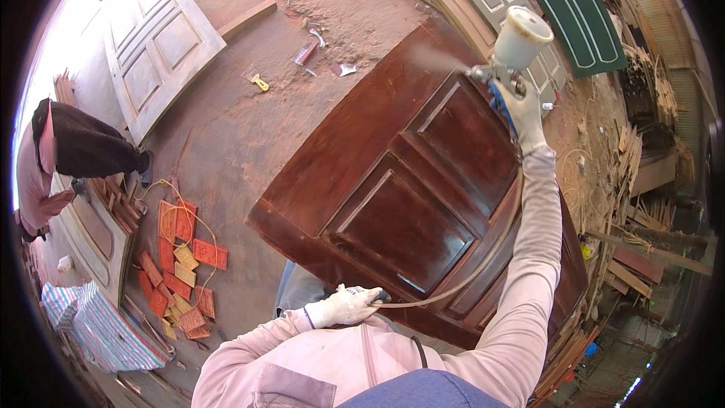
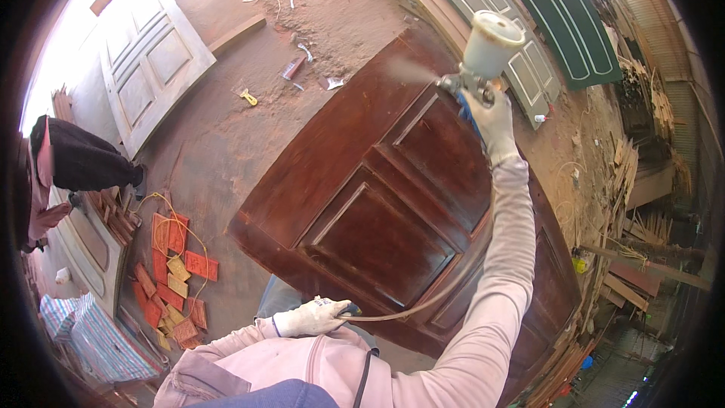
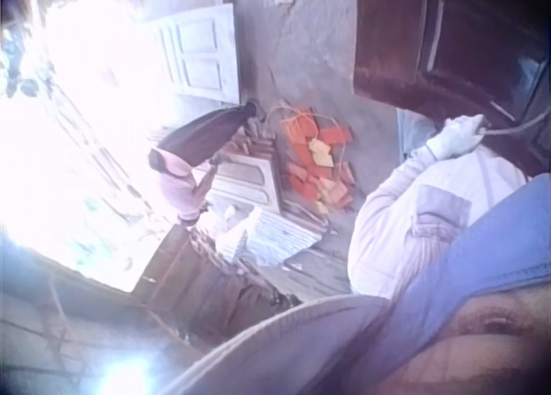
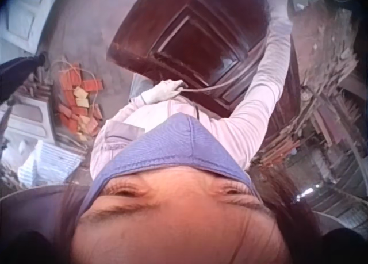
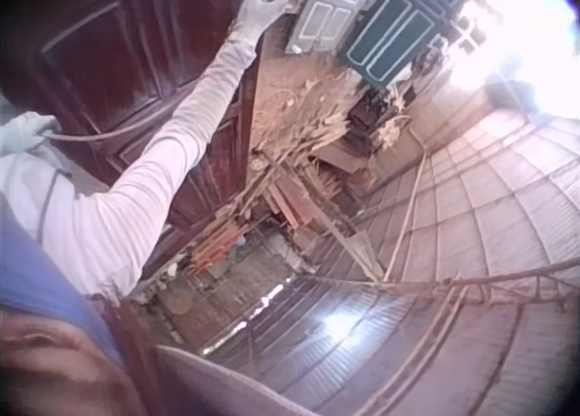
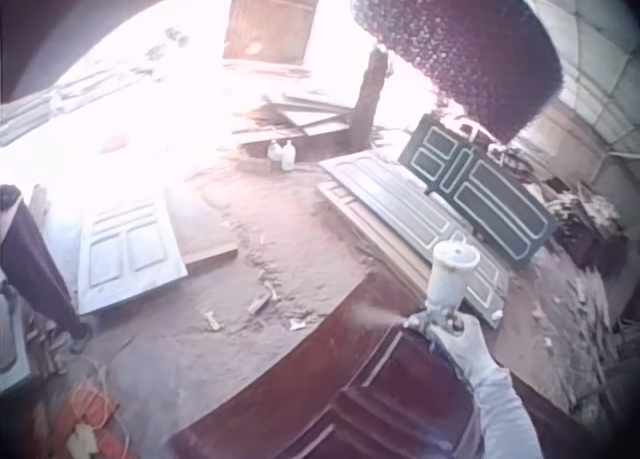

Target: The person uses a spray gun to apply a reddish-brown finish to a large wooden door lying flat on the floor. They refill the spray gun's container from a yellow canister and continue spraying different sections of the door until the surface appears uniformly coated.

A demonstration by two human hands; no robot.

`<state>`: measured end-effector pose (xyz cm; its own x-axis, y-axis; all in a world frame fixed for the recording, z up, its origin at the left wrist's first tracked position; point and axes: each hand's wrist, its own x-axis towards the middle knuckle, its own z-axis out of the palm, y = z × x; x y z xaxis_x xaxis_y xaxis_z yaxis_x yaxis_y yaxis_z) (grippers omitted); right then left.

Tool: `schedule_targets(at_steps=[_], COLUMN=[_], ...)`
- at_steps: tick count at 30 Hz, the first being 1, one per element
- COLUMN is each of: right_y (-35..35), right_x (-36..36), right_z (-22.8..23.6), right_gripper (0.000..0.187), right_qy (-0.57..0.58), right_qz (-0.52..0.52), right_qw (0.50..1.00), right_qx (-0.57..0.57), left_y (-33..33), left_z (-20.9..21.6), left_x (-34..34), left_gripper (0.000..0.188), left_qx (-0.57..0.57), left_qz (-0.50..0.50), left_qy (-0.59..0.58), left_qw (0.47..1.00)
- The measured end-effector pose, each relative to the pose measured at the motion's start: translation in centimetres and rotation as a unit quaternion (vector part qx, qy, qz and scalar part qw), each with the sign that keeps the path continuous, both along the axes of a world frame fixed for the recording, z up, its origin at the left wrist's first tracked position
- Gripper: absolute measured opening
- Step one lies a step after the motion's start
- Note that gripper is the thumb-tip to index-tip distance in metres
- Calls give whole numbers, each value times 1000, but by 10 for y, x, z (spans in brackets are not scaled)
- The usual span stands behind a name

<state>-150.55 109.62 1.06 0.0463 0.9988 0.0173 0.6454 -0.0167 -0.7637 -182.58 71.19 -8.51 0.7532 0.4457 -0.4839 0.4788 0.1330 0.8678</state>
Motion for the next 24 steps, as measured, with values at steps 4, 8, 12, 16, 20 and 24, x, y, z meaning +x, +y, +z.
schedule_targets(at_steps=[4,8,12,16,20,24], right_y=[37,58,90,113,88,51], right_x=[-10,-17,-33,-22,-39,12], right_z=[3,1,-4,-12,-3,-18], right_gripper=[25,28,29,24,17,20], right_qy=[-50,166,-1,-79,210,236], right_qz=[-94,-47,-71,-162,-108,-207], right_qw=[991,984,997,974,968,947], right_qx=[83,35,31,140,81,72], left_y=[11,21,21,28,30,19], left_z=[4,12,2,8,21,16], left_x=[-6,-13,-11,-13,-14,-10], left_gripper=[32,32,34,35,30,29], left_qx=[-55,-40,-53,-55,-42,-18], left_qz=[13,26,36,38,47,29], left_qy=[-15,-24,-36,-20,-16,-40], left_qw=[998,999,997,998,998,999])
